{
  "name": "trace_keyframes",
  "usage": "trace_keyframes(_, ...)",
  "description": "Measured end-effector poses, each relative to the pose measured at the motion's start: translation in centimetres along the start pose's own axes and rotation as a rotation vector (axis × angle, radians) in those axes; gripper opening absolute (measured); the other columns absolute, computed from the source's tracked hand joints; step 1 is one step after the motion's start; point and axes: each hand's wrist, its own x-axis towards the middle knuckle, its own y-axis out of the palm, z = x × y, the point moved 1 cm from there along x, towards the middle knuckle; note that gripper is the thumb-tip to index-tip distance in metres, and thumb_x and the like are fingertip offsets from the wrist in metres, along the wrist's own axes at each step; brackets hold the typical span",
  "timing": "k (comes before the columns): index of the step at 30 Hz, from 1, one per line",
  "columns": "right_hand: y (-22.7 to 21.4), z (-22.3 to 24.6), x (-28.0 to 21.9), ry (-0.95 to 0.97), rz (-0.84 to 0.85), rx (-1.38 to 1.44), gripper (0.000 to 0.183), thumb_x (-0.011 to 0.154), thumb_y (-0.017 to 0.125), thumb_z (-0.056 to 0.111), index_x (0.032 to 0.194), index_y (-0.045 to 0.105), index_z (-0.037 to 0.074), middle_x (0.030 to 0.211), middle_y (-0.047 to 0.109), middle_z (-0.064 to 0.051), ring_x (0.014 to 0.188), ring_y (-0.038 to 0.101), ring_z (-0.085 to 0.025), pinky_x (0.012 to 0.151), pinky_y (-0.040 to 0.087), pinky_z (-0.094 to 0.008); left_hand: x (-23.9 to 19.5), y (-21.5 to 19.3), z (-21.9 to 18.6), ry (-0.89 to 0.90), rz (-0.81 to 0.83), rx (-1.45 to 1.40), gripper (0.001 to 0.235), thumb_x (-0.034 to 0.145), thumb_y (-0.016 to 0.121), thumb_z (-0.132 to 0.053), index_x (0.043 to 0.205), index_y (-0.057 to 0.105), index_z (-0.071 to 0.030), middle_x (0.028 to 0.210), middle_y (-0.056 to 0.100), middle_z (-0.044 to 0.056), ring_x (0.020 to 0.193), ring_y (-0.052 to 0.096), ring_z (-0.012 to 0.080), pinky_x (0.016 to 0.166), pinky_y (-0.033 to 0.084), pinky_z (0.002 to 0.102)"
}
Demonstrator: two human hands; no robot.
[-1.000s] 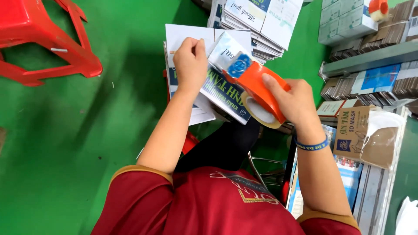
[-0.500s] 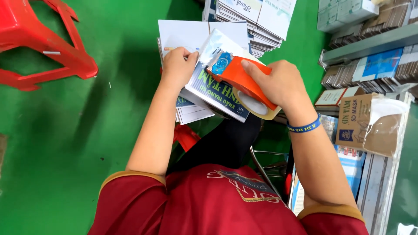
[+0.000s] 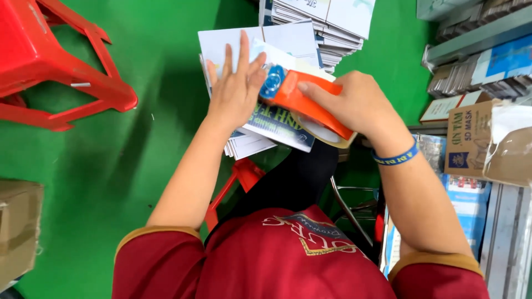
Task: Manually placing stacks of face masks into plastic pouches and packing those pouches into cardboard boxes.
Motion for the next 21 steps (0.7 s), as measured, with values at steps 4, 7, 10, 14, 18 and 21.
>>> trace_keyframes(4,-2.0,-6.5,-1.6,0.023,0.123,0.102,0.066,0.083,0.071,0.061,0.083,0.074,-0.005,0.057,0.066,-0.016,0.049,0.066,-0.027,0.048,0.053,-0.043,-0.4,-0.6,0.2,-0.038,-0.003,0.043,0.071,0.112,0.026,-0.053,0.164,0.0,-0.011,0.153,0.061,-0.005,0.156,0.021,0.0452,0.121,-0.006,0.067)
trace_keyframes(7,-0.8,-15.3,-1.3,0.038,0.201,0.126,0.056,0.085,0.074,0.057,0.094,0.079,0.001,0.06,0.067,-0.016,0.049,0.066,-0.026,0.047,0.053,-0.041,-1.0,-1.0,0.0,-0.047,-0.007,0.034,0.068,0.114,0.027,-0.05,0.165,0.001,-0.012,0.153,0.061,-0.005,0.156,0.025,0.0446,0.122,-0.005,0.067)
trace_keyframes(10,3.5,-21.9,0.5,0.201,0.309,0.159,0.055,0.082,0.078,0.055,0.093,0.079,0.001,0.064,0.069,-0.016,0.051,0.068,-0.026,0.048,0.054,-0.04,-1.1,-1.2,-0.3,-0.04,-0.007,0.01,0.065,0.115,0.028,-0.045,0.166,0.004,-0.012,0.152,0.063,-0.003,0.155,0.032,0.0416,0.123,-0.003,0.067)
trace_keyframes(14,14.1,-28.2,3.6,0.062,0.303,0.233,0.062,0.084,0.08,0.056,0.079,0.074,-0.005,0.07,0.066,-0.014,0.063,0.061,-0.02,0.055,0.049,-0.037,-1.1,-1.6,-1.1,-0.033,-0.01,-0.041,0.062,0.115,0.029,-0.041,0.166,0.008,-0.011,0.15,0.064,0.0,0.148,0.048,0.034,0.123,0.003,0.065)
trace_keyframes(18,17.7,-25.3,5.7,0.024,0.413,0.463,0.061,0.085,0.074,0.058,0.082,0.079,-0.002,0.072,0.072,-0.009,0.067,0.065,-0.015,0.061,0.054,-0.031,-1.3,-2.0,-0.3,0.018,-0.013,-0.045,0.06,0.115,0.031,-0.04,0.165,0.015,-0.012,0.149,0.065,0.003,0.143,0.055,0.0313,0.125,0.02,0.055)
trace_keyframes(21,15.7,-23.0,5.6,0.271,0.409,0.875,0.062,0.081,0.074,0.056,0.084,0.077,-0.005,0.073,0.074,-0.014,0.062,0.068,-0.022,0.06,0.056,-0.035,-1.2,-2.2,-0.6,0.096,-0.021,-0.04,0.058,0.117,0.032,-0.039,0.166,0.019,-0.01,0.149,0.064,0.007,0.142,0.056,0.033,0.123,0.034,0.045)
